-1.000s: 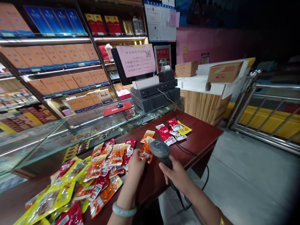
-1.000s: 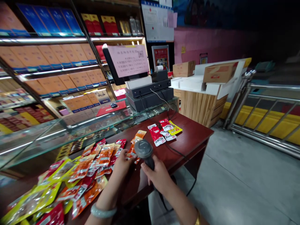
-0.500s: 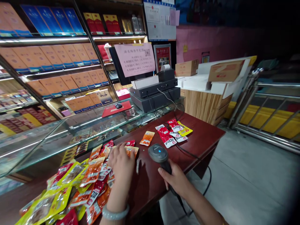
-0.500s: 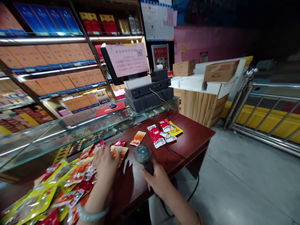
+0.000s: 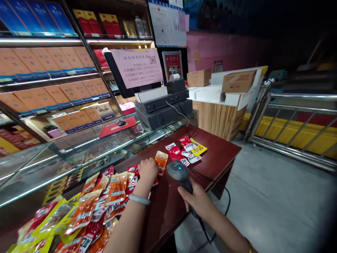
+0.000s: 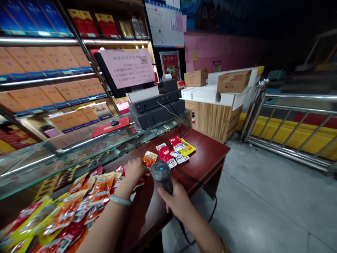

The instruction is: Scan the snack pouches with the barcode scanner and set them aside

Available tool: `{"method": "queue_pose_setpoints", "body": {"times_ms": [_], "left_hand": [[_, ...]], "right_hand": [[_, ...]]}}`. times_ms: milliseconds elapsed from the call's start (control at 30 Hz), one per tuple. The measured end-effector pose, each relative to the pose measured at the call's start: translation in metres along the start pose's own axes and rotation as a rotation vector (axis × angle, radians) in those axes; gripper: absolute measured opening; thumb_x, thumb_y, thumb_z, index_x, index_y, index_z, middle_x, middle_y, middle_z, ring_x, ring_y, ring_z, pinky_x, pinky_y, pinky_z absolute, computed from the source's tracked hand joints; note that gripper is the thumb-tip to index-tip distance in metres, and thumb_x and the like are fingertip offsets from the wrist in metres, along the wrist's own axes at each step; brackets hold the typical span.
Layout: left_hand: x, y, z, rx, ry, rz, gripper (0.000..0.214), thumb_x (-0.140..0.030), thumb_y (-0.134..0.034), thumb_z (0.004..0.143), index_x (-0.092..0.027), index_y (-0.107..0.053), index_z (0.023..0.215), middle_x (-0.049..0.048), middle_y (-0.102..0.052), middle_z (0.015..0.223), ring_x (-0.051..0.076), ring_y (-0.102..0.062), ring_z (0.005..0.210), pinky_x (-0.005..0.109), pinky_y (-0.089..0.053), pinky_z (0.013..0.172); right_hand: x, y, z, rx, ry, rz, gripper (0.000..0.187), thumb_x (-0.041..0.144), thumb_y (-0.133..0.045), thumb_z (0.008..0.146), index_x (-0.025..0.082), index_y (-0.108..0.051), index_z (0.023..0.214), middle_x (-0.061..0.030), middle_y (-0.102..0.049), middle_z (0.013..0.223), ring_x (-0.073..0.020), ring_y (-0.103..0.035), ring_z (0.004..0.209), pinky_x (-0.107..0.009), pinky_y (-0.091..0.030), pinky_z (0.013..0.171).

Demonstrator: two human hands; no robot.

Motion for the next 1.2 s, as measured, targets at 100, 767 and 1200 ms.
{"method": "queue_pose_setpoints", "body": {"times_ms": [100,767,1200], "left_hand": [[-0.006,0.003,-0.011,-0.079,-0.034,-0.059,0.041,-0.041,-0.067,0.088,-0.013,-0.064,0.117,0.0204,-0.073,0.113,0.036,-0.064,0.115,0.041,-0.045,0.091],[0.014,-0.035,-0.07,-0.107,-0.002,-1.215,0.042,-0.049,-0.074,0.069,-0.02,-0.062,0.097,0.0053,-0.074,0.087,0.025,-0.069,0.082,0.037,-0.052,0.079],[0.035,0.009,-0.069,-0.551,-0.043,-0.34,0.045,-0.042,-0.054,0.09,-0.016,-0.064,0.125,0.018,-0.068,0.132,0.037,-0.058,0.13,0.053,-0.041,0.114]], "right_hand": [[0.001,0.001,0.002,-0.008,-0.01,0.016,0.042,0.06,-0.062,0.087,0.021,-0.053,0.1,0.0124,-0.047,0.044,-0.011,-0.045,0.037,-0.023,-0.038,0.043],[0.023,-0.017,-0.02,0.015,0.083,0.032,0.042,0.059,-0.063,0.089,0.02,-0.056,0.102,0.0111,-0.047,0.048,-0.0103,-0.046,0.039,-0.023,-0.041,0.044],[0.002,-0.01,-0.017,0.021,0.063,0.071,0.036,0.052,-0.066,0.088,0.02,-0.056,0.102,0.0112,-0.046,0.054,-0.0093,-0.045,0.041,-0.021,-0.037,0.044]]}}
Point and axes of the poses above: each hand's wrist, its own z-axis towards the middle knuckle, its own y-axis out of the back of the hand, x = y × z, the point moved 5 cm from there along z, towards the middle knuckle
